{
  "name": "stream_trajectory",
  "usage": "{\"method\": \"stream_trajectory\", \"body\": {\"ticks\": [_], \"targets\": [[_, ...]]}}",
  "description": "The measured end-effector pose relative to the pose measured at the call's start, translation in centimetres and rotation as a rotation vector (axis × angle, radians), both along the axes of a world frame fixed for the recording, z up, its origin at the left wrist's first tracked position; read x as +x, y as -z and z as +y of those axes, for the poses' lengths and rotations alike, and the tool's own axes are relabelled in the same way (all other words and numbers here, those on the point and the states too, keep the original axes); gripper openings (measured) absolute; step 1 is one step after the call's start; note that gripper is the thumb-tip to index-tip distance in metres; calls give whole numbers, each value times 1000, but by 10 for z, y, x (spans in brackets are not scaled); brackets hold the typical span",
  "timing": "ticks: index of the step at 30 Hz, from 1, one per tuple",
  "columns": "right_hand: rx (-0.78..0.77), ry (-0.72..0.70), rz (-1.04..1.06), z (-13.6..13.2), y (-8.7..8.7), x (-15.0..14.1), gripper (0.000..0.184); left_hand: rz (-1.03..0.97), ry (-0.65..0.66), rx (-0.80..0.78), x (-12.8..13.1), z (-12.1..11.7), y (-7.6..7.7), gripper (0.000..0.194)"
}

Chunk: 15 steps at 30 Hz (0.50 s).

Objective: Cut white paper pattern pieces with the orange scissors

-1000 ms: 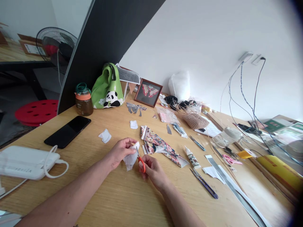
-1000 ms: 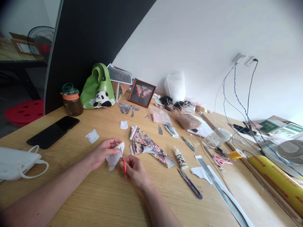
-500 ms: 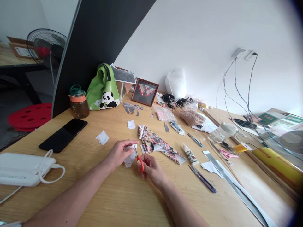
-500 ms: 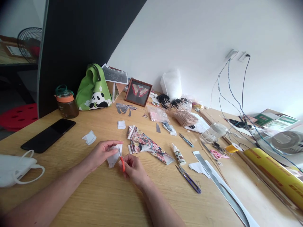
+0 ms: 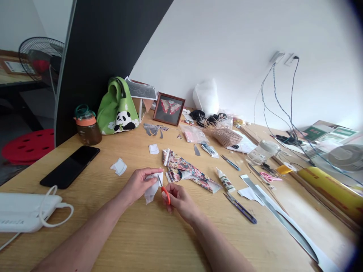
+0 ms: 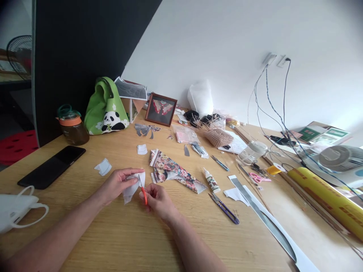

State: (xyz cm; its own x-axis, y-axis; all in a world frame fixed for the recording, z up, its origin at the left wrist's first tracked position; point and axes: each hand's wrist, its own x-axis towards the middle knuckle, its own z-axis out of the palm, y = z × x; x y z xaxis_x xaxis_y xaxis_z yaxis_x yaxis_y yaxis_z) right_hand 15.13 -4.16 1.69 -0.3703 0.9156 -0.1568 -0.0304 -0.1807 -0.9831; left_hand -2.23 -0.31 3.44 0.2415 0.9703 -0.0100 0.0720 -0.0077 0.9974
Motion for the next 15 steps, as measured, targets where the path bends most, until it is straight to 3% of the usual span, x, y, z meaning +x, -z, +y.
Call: {"method": "stream_trajectory", "body": {"ticks": [15], "targets": [[-45, -5, -36, 0, 1, 1, 43, 79, 37, 54, -2, 3, -2, 33]]}}
